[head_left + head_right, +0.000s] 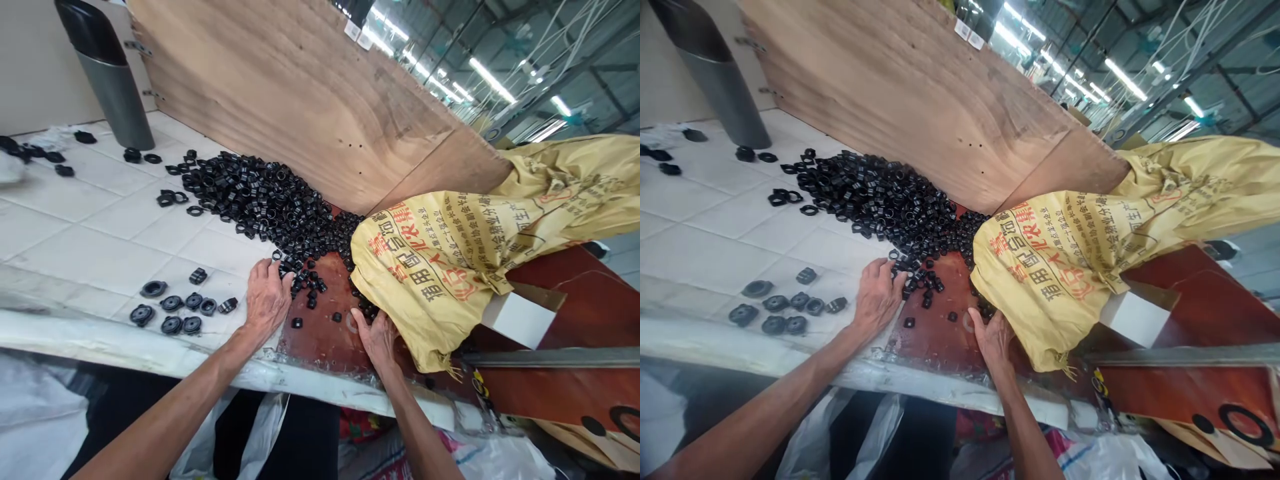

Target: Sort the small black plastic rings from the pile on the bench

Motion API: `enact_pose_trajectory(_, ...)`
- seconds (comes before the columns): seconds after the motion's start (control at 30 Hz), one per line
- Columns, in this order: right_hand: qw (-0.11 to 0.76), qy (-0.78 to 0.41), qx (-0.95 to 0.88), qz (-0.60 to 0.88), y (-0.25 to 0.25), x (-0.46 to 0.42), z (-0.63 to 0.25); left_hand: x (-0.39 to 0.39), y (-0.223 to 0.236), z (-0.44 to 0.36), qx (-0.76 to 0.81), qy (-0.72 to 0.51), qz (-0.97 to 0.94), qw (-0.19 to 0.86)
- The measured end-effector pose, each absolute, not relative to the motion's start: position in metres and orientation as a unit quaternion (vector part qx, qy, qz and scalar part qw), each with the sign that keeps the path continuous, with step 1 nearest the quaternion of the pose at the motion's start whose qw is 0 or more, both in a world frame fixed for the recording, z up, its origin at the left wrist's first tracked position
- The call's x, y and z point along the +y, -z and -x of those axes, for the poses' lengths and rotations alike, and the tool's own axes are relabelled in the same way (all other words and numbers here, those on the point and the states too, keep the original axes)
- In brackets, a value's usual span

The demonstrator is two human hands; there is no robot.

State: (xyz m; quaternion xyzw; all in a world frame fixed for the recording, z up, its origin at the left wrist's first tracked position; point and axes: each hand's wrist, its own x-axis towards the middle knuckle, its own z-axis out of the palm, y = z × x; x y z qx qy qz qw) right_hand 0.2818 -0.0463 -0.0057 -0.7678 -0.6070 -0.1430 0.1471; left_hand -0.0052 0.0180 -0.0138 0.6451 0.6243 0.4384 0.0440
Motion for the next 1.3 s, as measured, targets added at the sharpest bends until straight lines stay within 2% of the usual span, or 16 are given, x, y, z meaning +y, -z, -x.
enact_pose_trajectory(0.17,0.153,0.122,-0.667,0.719,-0.003,-0.028,-0.234,0.017,0.013,0.006,0.615,-0.438,-0.653,0.064)
enact_pose_trajectory(0.47,0.242,0.07,-0.745,0.618,0.006,0.014,-0.178,0.013,0.011,0.001,0.576,-0.44,-0.683,0.09)
enact_pose_trajectory(0.67,0.359,-0.032,-0.772,0.523,-0.015,0.009,-0.188,0.004,0.003,0.02,0.594,-0.436,-0.635,0.232)
enact_pose_trajectory(0.73,0.331,-0.064,-0.816,0.47,-0.024,-0.002,-0.189,-0.003,0.0,0.028,0.606,-0.442,-0.609,0.259)
enact_pose_trajectory(0.8,0.264,-0.074,-0.864,0.423,-0.026,-0.011,-0.187,-0.009,-0.003,0.034,0.61,-0.45,-0.596,0.264)
enact_pose_trajectory(0.9,0.216,-0.055,-0.875,0.43,-0.017,-0.01,-0.185,-0.017,-0.006,0.034,0.603,-0.44,-0.606,0.276)
enact_pose_trajectory(1.03,0.297,-0.04,-0.821,0.485,-0.002,0.013,-0.194,-0.028,-0.007,0.026,0.593,-0.383,-0.662,0.253)
enact_pose_trajectory(1.17,0.401,-0.075,-0.782,0.471,-0.018,0.017,-0.208,-0.046,-0.01,0.022,0.613,-0.369,-0.685,0.137)
enact_pose_trajectory(1.23,0.375,-0.127,-0.794,0.462,-0.036,0.007,-0.216,-0.055,-0.011,0.019,0.605,-0.365,-0.7,0.1)
enact_pose_trajectory(1.3,0.288,-0.186,-0.815,0.467,-0.051,-0.005,-0.223,-0.062,-0.01,0.015,0.578,-0.343,-0.731,0.118)
